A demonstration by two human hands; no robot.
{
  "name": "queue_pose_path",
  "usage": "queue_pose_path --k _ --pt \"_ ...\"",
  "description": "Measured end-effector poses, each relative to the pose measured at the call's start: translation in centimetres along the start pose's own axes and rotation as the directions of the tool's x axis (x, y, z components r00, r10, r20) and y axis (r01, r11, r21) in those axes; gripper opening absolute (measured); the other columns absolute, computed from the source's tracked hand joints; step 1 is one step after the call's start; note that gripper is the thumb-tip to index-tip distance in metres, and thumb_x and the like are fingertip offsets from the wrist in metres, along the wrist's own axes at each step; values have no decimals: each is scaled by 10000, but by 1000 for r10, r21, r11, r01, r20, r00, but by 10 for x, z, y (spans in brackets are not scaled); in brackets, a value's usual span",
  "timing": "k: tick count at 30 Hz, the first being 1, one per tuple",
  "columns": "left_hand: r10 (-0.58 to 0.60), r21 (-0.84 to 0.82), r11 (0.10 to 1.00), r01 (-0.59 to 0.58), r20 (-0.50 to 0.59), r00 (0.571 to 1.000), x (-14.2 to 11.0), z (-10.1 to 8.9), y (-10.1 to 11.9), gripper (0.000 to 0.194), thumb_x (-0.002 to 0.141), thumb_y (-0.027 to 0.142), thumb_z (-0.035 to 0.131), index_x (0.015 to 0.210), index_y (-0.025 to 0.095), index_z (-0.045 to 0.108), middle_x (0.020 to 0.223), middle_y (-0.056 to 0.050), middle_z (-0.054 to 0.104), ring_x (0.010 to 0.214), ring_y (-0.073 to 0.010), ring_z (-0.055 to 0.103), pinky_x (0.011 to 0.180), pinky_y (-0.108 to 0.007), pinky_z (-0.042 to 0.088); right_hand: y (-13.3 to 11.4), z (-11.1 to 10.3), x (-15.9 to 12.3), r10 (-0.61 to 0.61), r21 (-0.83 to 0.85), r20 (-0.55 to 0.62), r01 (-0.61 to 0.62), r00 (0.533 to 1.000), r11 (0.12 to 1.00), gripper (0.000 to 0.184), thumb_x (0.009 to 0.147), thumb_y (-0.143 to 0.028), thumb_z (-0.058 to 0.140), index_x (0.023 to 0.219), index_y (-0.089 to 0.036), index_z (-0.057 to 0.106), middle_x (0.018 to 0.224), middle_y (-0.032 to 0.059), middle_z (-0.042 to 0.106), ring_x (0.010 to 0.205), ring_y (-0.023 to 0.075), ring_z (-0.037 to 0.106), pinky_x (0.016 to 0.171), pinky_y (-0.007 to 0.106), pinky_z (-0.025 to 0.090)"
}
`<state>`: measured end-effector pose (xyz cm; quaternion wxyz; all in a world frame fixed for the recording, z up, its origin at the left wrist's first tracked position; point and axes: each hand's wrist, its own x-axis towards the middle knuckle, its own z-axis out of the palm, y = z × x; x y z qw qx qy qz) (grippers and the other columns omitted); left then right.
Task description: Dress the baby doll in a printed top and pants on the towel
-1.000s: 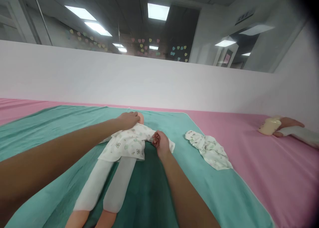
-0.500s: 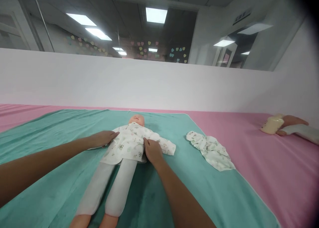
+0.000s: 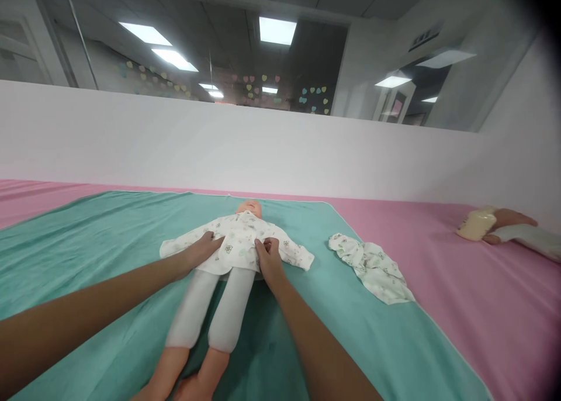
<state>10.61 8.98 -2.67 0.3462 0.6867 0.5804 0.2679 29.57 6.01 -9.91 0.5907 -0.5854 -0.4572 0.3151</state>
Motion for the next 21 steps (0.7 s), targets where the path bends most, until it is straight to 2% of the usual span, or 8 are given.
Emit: queue_pose_path --k 3,6,11,14,19,21 --pt "-16 -120 993 25 71 997 -4 13 7 787 748 639 489 1363 173 338 1344 -170 463 1093 -284 567 817 -332 504 3 -4 7 31 88 -63 -26 998 996 463 757 -556 519 1057 -219 415 1003 76 553 930 221 557 838 355 433" --pt "48 -197 980 -37 56 997 2 32 8 769 788 594 485 1407 191 272 1458 -129 310 1270 -271 405 986 -342 413 2 -13 13 57 132 -129 -39 990 991 579 749 -515 539 1201 -186 387 1247 138 476 1147 254 478 970 381 379" --pt "132 -254 960 -122 24 991 20 61 -7 769 812 560 485 1436 200 216 1503 -91 205 1357 -262 247 1100 -390 267 1 -23 19 -18 58 -121 25 993 998 657 763 -484 528 1323 -177 376 1428 97 342 1329 251 286 1103 390 222" --pt "143 -299 944 -138 -4 990 25 66 -18 756 823 530 486 1437 184 211 1509 -82 186 1372 -249 208 1123 -382 220 6 -24 22 -5 49 -74 9 997 999 763 767 -533 529 1395 -168 298 1478 86 268 1362 245 237 1118 387 197" --pt "134 -349 930 -117 25 991 23 62 -30 717 833 569 459 1434 242 240 1482 -71 273 1347 -270 271 1064 -378 339 9 -29 23 33 25 14 -33 999 999 823 755 -599 538 1419 -172 307 1506 52 210 1390 243 171 1134 404 148" --pt "144 -350 928 -128 21 989 22 59 -32 709 832 570 464 1432 255 254 1471 -72 297 1342 -279 280 1057 -383 349 7 -31 20 32 63 62 -36 998 997 814 750 -584 562 1420 -197 311 1499 39 229 1381 243 205 1124 414 188"
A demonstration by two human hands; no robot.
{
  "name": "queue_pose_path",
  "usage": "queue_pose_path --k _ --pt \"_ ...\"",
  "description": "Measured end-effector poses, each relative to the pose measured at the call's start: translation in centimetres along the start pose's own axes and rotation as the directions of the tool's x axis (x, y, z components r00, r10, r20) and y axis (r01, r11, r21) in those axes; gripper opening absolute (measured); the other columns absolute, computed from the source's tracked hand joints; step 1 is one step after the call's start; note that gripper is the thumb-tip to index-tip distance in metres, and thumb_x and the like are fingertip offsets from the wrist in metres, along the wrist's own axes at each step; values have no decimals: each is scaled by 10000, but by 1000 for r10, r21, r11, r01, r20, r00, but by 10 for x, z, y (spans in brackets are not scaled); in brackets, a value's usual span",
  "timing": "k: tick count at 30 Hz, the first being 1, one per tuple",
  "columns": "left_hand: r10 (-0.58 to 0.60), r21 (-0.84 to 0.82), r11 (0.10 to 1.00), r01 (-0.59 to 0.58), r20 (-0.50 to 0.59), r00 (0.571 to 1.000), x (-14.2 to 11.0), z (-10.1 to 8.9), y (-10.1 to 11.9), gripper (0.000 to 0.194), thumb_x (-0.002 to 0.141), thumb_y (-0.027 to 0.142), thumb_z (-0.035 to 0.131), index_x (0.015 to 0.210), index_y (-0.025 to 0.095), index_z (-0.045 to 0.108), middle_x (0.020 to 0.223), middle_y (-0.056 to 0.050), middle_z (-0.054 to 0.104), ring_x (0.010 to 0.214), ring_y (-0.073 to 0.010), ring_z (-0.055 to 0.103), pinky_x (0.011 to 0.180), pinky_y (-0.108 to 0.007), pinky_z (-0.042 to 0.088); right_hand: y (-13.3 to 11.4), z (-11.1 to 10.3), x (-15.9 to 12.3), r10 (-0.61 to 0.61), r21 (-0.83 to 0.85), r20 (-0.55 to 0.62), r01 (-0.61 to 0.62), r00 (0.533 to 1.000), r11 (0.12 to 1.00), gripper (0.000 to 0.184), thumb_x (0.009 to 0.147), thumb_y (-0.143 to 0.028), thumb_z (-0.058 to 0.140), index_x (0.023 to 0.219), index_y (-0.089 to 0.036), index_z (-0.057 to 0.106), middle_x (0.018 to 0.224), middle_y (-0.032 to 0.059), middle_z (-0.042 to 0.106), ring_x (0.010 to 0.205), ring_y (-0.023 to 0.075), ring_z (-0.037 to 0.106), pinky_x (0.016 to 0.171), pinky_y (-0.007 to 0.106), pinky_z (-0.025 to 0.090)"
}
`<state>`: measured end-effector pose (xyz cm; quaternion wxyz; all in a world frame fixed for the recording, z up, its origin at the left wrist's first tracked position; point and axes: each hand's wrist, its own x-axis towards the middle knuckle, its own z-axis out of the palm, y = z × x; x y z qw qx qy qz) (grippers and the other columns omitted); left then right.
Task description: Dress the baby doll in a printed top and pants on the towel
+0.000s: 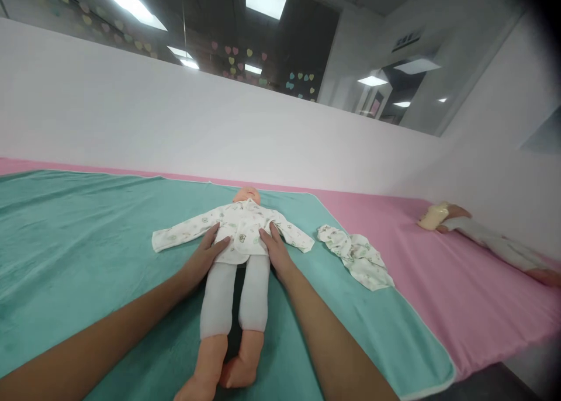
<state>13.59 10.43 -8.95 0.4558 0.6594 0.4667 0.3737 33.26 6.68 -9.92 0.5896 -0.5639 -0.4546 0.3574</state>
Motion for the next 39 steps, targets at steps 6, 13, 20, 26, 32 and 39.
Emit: queue_pose_path --k 6,13,20,26,32,39 --pt "136 -34 990 -139 -74 988 -10 -3 3 599 859 500 468 1395 291 299 1489 4 247 1362 -220 233 1103 -330 283 -12 12 -11 -58 175 139 33 989 984 771 790 -497 551 1448 -268 220 1393 28 437 1231 229 469 1001 415 403" --pt "169 67 985 -160 -187 968 -10 -2 1 518 869 445 455 1328 225 358 1389 -60 383 1276 -233 365 1100 -372 271 -1 17 -4 -198 -16 73 200 977 980 643 833 -505 490 1401 -239 348 1469 15 313 1368 204 245 1123 407 197" --pt "86 56 996 -77 -189 978 -13 -5 8 504 862 476 452 1301 243 373 1375 -59 403 1209 -237 444 986 -326 415 -3 24 -17 -313 -164 -69 298 947 940 617 842 -418 485 1390 -197 306 1459 81 279 1349 192 250 1123 374 205" --pt "59 34 998 -53 -194 979 -13 -5 10 487 848 469 475 1274 245 399 1369 -53 414 1123 -236 512 917 -323 455 -16 27 -32 -317 -257 84 328 945 909 642 847 -382 485 1424 -208 267 1519 44 170 1397 207 130 1144 399 122" --pt "69 20 998 -66 -202 977 -13 -7 10 480 838 485 494 1247 240 439 1353 -70 423 1130 -249 503 889 -327 460 -22 14 -28 -306 -350 147 339 941 873 518 865 -418 453 1348 -232 419 1448 35 359 1336 201 310 1108 374 224" --pt "58 18 998 -55 -199 978 -15 -11 13 462 840 474 494 1233 235 452 1351 -76 426 1106 -240 513 899 -338 445 -14 -26 -5 -418 -742 -215 131 883 658 455 858 -290 403 1278 -125 460 1341 118 471 1283 237 356 1074 409 250"
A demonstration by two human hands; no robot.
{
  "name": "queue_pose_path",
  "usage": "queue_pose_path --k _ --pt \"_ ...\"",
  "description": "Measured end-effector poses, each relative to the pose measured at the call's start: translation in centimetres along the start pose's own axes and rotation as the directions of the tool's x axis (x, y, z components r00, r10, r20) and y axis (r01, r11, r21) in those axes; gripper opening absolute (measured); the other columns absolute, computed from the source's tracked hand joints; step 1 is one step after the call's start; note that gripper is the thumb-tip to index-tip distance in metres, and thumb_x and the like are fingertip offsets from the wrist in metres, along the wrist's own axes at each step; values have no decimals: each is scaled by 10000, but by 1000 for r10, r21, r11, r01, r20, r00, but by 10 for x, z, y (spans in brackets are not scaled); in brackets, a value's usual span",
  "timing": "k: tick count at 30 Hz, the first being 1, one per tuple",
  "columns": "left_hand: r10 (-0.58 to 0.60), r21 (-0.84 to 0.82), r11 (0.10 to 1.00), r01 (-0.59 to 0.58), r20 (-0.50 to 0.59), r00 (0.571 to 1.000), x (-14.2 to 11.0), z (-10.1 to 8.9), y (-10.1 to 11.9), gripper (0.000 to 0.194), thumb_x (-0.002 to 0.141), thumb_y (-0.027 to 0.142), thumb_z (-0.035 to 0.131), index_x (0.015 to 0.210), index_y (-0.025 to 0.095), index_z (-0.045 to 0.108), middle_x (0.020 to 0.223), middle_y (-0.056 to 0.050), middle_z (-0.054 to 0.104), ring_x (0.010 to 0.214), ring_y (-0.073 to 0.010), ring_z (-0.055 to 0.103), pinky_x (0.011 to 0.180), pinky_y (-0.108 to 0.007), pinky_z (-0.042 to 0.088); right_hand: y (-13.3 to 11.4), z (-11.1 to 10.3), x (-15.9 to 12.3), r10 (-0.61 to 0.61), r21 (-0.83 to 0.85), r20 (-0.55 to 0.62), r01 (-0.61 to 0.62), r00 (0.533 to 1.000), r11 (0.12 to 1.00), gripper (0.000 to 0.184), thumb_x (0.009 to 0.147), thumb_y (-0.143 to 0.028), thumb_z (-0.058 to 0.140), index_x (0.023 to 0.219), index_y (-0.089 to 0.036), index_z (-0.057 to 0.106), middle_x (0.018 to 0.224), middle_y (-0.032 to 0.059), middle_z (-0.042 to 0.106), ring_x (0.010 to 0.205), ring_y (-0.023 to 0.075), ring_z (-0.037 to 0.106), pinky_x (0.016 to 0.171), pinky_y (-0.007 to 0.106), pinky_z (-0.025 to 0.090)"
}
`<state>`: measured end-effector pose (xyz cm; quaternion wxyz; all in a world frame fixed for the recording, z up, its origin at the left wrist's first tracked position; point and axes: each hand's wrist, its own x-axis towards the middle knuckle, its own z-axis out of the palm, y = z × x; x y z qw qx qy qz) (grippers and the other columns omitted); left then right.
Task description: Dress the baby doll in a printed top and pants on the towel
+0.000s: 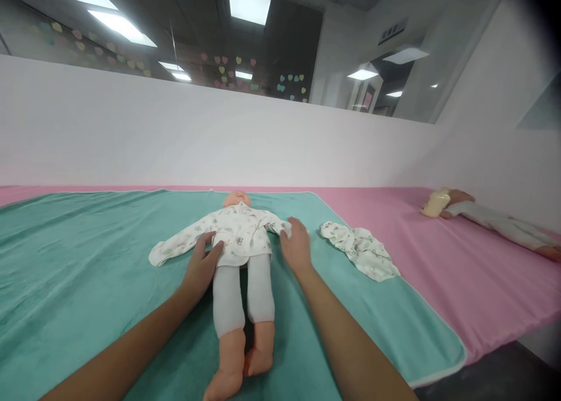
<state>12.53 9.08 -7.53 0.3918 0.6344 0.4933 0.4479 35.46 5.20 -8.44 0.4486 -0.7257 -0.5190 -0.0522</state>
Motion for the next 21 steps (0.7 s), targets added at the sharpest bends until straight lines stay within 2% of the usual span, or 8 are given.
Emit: queue_pose_path --k 2,4,6,8,12,17,19,21 --pt "11 -12 1000 -11 5 1000 0 -1 -2 458 837 465 499 1224 223 461 1331 -85 444 1083 -240 525 897 -345 445 16 -5 6 83 -229 -108 -106 991 968 473 828 -240 409 1283 -119 450 1414 125 380 1353 277 211 1086 491 160" --pt "25 -22 999 -25 2 1000 1 -3 -4 453 832 460 506 1208 211 476 1305 -92 466 1070 -241 529 911 -354 436 34 -10 11 183 -362 -141 -223 973 905 518 806 -227 421 1313 -122 410 1465 127 290 1372 299 133 1070 544 133" --pt "37 -25 999 -37 0 999 1 -5 -5 441 828 465 509 1186 207 493 1285 -93 484 1060 -241 534 914 -360 433 51 -14 15 297 -433 -89 -305 951 848 527 799 -231 428 1315 -124 405 1453 145 303 1354 312 173 1047 562 160" --pt "42 -22 999 -41 7 999 1 -7 -6 427 828 466 507 1166 206 505 1268 -90 500 1045 -236 542 903 -354 439 65 -16 18 361 -463 -3 -322 933 826 457 808 -242 429 1250 -135 477 1359 155 426 1292 303 297 1020 516 238" --pt "40 -17 999 -40 19 999 0 -8 -6 430 833 465 496 1170 197 502 1274 -94 500 1031 -230 551 874 -340 452 77 -20 20 363 -469 42 -303 931 830 333 808 -247 462 1106 -157 578 1202 142 535 1156 285 435 941 407 337" --pt "49 13 999 -49 12 999 -2 -12 -7 458 827 477 491 1183 189 499 1285 -105 495 1018 -235 557 866 -351 447 86 -25 24 387 -494 -76 -372 919 786 396 796 -194 448 1188 -161 498 1186 155 523 1141 329 424 895 456 346" --pt "37 44 998 -39 38 999 -6 -18 -7 459 820 496 487 1164 193 516 1198 -102 552 948 -235 580 789 -348 468 92 -28 28 372 -503 -62 -351 926 790 330 802 -195 444 1119 -157 526 1129 147 553 1111 324 445 878 452 353" --pt "17 82 996 -24 84 996 -10 -25 -7 447 816 506 480 1133 196 535 993 -79 626 820 -226 596 669 -325 471 99 -30 32 343 -497 -24 -308 939 811 286 801 -199 449 1067 -147 543 1084 147 571 1084 323 462 860 439 360"
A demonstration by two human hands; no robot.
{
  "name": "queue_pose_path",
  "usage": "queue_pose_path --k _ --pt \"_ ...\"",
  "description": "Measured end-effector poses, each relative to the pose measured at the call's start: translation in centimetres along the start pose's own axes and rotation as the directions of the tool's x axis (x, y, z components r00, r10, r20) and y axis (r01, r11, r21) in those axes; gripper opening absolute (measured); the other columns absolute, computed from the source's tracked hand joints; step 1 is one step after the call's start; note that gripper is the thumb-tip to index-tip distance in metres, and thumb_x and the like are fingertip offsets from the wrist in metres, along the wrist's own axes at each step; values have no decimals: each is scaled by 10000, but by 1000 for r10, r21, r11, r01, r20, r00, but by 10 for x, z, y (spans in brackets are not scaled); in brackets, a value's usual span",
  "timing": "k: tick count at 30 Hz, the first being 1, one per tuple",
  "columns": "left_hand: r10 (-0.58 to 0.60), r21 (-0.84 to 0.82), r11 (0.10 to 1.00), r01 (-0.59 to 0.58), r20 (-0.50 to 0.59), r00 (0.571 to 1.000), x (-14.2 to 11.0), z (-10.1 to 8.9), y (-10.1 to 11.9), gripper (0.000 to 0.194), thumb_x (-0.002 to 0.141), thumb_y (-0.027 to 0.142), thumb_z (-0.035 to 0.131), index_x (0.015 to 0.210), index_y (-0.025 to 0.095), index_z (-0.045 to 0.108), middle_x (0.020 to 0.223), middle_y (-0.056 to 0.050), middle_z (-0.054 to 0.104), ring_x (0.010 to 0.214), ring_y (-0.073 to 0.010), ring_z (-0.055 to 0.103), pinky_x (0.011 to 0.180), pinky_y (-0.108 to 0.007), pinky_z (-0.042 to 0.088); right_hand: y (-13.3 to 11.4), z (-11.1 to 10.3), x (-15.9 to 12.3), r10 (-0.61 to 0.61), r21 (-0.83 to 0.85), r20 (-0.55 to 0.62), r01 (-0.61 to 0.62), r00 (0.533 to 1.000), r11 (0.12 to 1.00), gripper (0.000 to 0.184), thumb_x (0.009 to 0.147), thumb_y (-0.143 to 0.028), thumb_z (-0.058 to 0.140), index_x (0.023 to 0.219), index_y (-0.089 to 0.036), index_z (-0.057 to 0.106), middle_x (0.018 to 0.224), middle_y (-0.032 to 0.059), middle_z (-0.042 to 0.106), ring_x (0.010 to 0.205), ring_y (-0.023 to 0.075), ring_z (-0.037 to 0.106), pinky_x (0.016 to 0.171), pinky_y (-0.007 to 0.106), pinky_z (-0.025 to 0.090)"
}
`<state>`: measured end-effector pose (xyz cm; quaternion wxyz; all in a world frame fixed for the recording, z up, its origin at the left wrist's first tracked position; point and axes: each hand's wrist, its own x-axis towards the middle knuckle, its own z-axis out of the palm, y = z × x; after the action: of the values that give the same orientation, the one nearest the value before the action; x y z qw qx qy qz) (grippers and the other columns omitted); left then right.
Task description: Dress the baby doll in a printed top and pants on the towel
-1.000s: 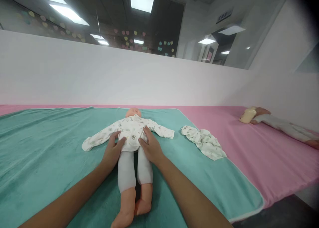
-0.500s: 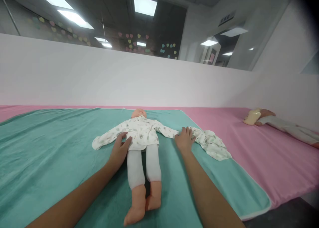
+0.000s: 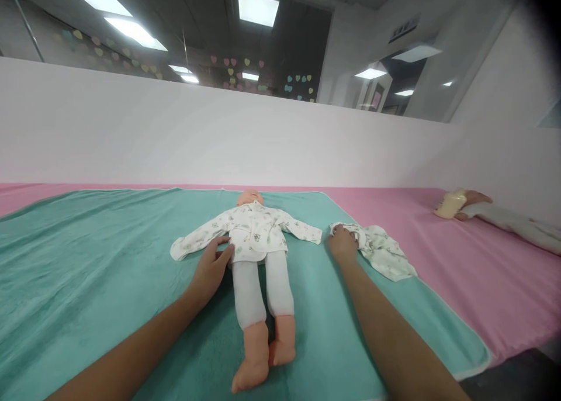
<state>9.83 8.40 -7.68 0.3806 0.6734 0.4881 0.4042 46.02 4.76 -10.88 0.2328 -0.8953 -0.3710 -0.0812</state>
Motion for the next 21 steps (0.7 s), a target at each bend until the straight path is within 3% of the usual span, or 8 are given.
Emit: queue_pose_path --k 3,8,11,13,14,17,19,21 --pt "13 52 999 -14 21 1000 -5 -7 -1 394 820 467 474 1092 191 546 760 -32 619 682 -202 573 589 -298 441 5 2 7 -26 27 7 26 1000 999 300 786 -196 462 1066 -135 548 1041 149 587 1044 321 487 822 412 374" --pt "66 93 993 -67 6 998 -2 -4 -3 309 837 418 460 1035 194 536 802 -29 614 702 -190 569 619 -300 446 -3 -6 10 -54 89 -46 58 998 994 290 852 -231 381 1048 -157 582 1062 126 579 986 257 516 803 350 379" --pt "133 123 984 -130 -17 991 2 -2 -7 278 853 406 448 1010 194 533 850 -36 603 755 -194 573 664 -315 461 -22 -27 -2 -222 180 -260 272 940 945 283 879 -278 367 1001 -170 598 1079 115 568 1051 261 467 870 368 345" --pt "238 177 957 -228 -34 971 2 -3 -9 257 871 389 429 995 192 537 910 -51 592 831 -205 570 706 -330 468 -40 -46 -18 -346 324 -383 475 856 818 278 885 -320 381 977 -171 596 1008 103 590 1028 259 471 888 388 336" --pt "305 217 932 -291 -34 952 2 -3 -9 248 878 377 426 999 192 539 951 -59 586 882 -212 564 744 -340 468 -49 -55 -29 -384 442 -356 516 852 734 277 889 -349 388 983 -182 588 952 81 599 955 237 499 856 373 359" --pt "519 325 803 -500 33 854 -8 -4 -3 278 871 348 478 1105 207 527 1120 -82 556 1081 -241 505 924 -391 417 -74 -79 -65 -500 859 -59 299 864 416 272 865 -432 466 1000 -214 561 823 15 583 718 157 517 680 288 405" --pt "621 316 711 -629 137 771 -19 -1 5 393 835 342 553 1205 228 485 1226 -89 513 1185 -261 439 1011 -415 357 -86 -88 -88 -638 962 98 90 764 256 263 820 -433 553 962 -211 567 793 2 574 667 131 510 627 257 400" --pt "670 220 664 -715 251 699 -31 5 14 525 789 345 626 1264 235 432 1293 -98 463 1228 -274 400 1040 -425 334 -94 -94 -104 -770 975 177 -3 613 221 235 788 -395 610 918 -199 599 809 7 584 702 129 524 644 252 406"
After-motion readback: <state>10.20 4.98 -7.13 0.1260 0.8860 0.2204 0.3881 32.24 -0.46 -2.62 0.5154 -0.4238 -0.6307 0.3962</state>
